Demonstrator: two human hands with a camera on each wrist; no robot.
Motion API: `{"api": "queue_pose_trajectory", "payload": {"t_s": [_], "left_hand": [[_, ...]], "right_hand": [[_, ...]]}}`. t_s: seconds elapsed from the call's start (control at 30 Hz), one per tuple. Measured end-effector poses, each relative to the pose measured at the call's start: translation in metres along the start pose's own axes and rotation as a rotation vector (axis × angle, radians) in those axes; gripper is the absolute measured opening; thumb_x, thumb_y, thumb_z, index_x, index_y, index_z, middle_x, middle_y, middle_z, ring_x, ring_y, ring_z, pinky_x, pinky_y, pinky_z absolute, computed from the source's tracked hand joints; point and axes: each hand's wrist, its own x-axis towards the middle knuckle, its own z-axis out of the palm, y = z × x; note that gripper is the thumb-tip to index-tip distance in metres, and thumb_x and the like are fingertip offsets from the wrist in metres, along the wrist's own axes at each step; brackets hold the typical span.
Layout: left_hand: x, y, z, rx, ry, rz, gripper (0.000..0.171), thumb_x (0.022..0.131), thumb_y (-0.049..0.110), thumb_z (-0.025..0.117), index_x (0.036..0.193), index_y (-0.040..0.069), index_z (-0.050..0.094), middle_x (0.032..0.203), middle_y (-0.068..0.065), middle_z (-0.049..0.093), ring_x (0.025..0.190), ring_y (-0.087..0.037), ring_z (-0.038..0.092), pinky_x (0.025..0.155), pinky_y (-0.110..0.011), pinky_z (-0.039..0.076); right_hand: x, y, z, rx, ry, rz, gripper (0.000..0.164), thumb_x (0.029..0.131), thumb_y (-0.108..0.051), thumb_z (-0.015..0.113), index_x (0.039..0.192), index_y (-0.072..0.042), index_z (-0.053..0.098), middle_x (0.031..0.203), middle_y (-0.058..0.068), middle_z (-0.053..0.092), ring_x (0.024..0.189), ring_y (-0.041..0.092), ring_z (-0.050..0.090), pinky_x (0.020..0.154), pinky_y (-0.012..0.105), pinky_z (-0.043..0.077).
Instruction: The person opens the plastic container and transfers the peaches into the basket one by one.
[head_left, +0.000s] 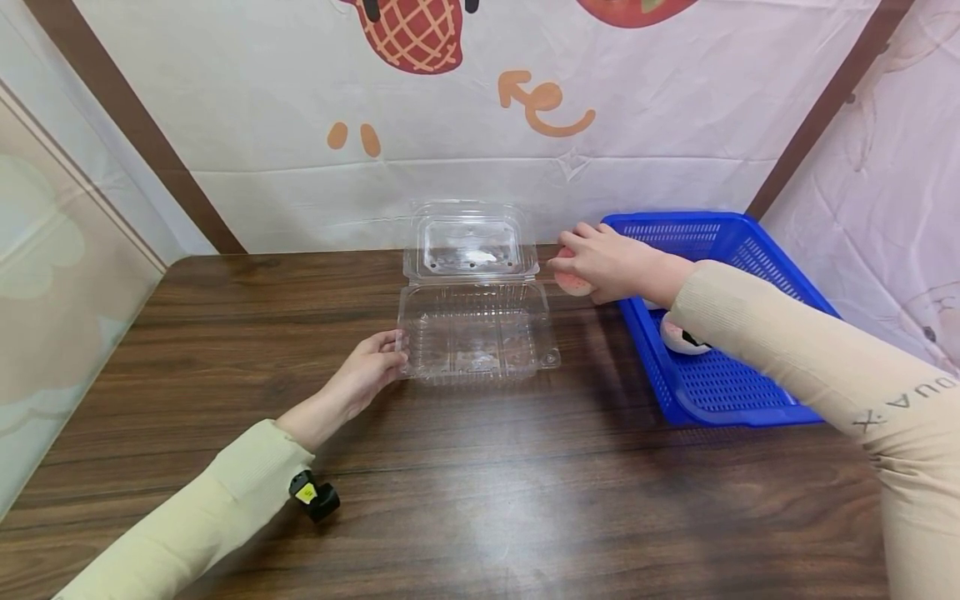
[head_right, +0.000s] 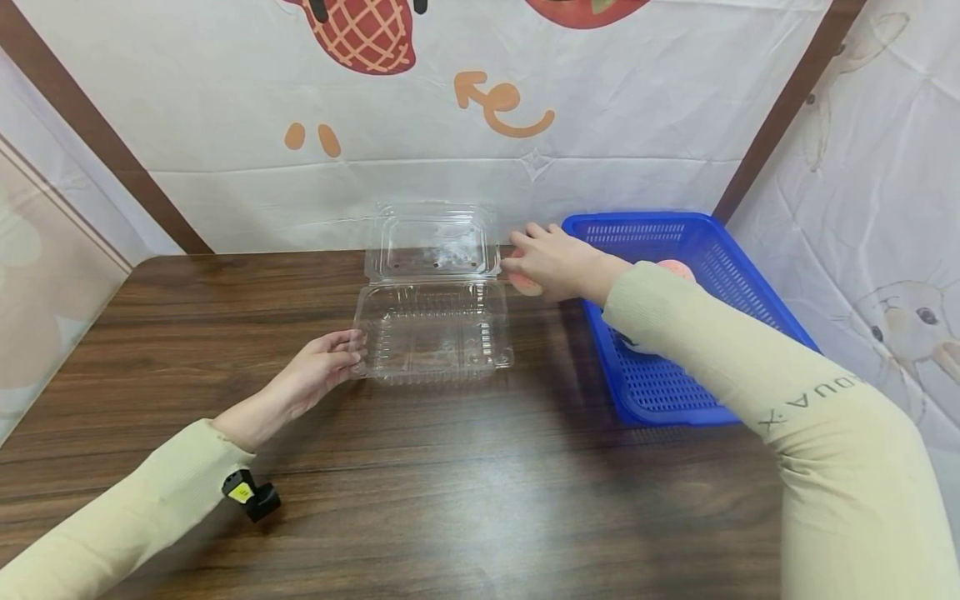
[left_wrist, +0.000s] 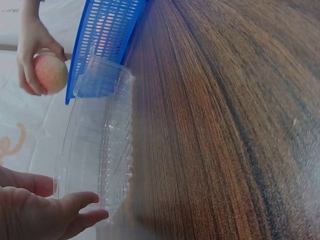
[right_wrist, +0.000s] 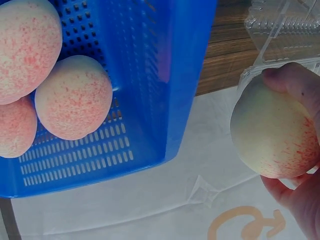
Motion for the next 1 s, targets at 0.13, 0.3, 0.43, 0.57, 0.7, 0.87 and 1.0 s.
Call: {"api": "queue_pose_trajectory", "payload": {"t_s": [0.13, 0.3, 0.43, 0.57, 0.7, 0.87, 1.0], "left_hand": [[0.000, 0.001, 0.001, -0.004, 0.002, 0.004, 0.054, 0.089, -0.008, 0.033, 0.137, -0.015, 0.010, 0.138, -0.027, 0.020, 0.100, -0.014, 0.040, 0.078, -0.016, 0.042], [0.000, 0.000, 0.000, 0.004, -0.005, -0.003, 0.054, 0.089, -0.008, 0.032, 0.138, -0.015, 0.009, 0.141, -0.027, 0.018, 0.112, -0.023, 0.035, 0.082, -0.017, 0.041], [0.000, 0.000, -0.001, 0.012, -0.009, -0.006, 0.054, 0.090, -0.007, 0.032, 0.138, -0.014, 0.008, 0.142, -0.028, 0.018, 0.118, -0.027, 0.030, 0.083, -0.018, 0.041], [0.000, 0.000, -0.001, 0.012, -0.008, -0.005, 0.054, 0.090, -0.007, 0.032, 0.138, -0.015, 0.009, 0.142, -0.028, 0.018, 0.119, -0.028, 0.030, 0.083, -0.017, 0.041], [0.000, 0.000, -0.001, 0.010, -0.011, -0.007, 0.054, 0.090, -0.007, 0.032, 0.138, -0.015, 0.009, 0.143, -0.027, 0.017, 0.123, -0.030, 0.027, 0.086, -0.019, 0.040], [0.000, 0.000, -0.001, 0.012, -0.013, -0.008, 0.053, 0.090, -0.007, 0.032, 0.138, -0.015, 0.009, 0.144, -0.027, 0.016, 0.121, -0.029, 0.027, 0.088, -0.021, 0.039], [0.000, 0.000, 0.000, 0.002, -0.008, -0.004, 0.054, 0.090, -0.008, 0.032, 0.138, -0.015, 0.009, 0.143, -0.027, 0.017, 0.115, -0.025, 0.032, 0.085, -0.020, 0.041]], "right_hand": [[-0.004, 0.003, 0.001, 0.008, -0.003, 0.014, 0.066, 0.060, -0.019, 0.081, 0.120, -0.013, 0.054, 0.113, 0.018, 0.044, 0.102, 0.038, 0.042, 0.075, 0.051, 0.043], [-0.009, 0.005, 0.000, 0.027, -0.034, 0.030, 0.069, 0.061, -0.020, 0.082, 0.123, -0.012, 0.052, 0.115, 0.018, 0.043, 0.104, 0.038, 0.041, 0.076, 0.052, 0.043], [-0.012, 0.008, 0.002, 0.040, -0.042, 0.041, 0.071, 0.060, -0.021, 0.083, 0.124, -0.012, 0.052, 0.116, 0.019, 0.043, 0.104, 0.038, 0.042, 0.076, 0.052, 0.043], [-0.016, 0.009, 0.004, 0.041, -0.044, 0.048, 0.071, 0.060, -0.021, 0.083, 0.124, -0.012, 0.052, 0.116, 0.019, 0.043, 0.105, 0.039, 0.041, 0.077, 0.052, 0.043], [-0.020, 0.011, 0.005, 0.045, -0.040, 0.055, 0.071, 0.060, -0.020, 0.084, 0.123, -0.012, 0.052, 0.115, 0.018, 0.044, 0.104, 0.039, 0.042, 0.076, 0.051, 0.043], [-0.025, 0.014, 0.006, 0.049, -0.012, 0.055, 0.069, 0.058, -0.019, 0.084, 0.120, -0.013, 0.054, 0.112, 0.018, 0.045, 0.100, 0.038, 0.043, 0.074, 0.050, 0.043], [-0.028, 0.017, 0.006, 0.055, 0.003, 0.061, 0.067, 0.058, -0.017, 0.083, 0.118, -0.012, 0.055, 0.111, 0.018, 0.045, 0.099, 0.038, 0.043, 0.073, 0.050, 0.043]]}}
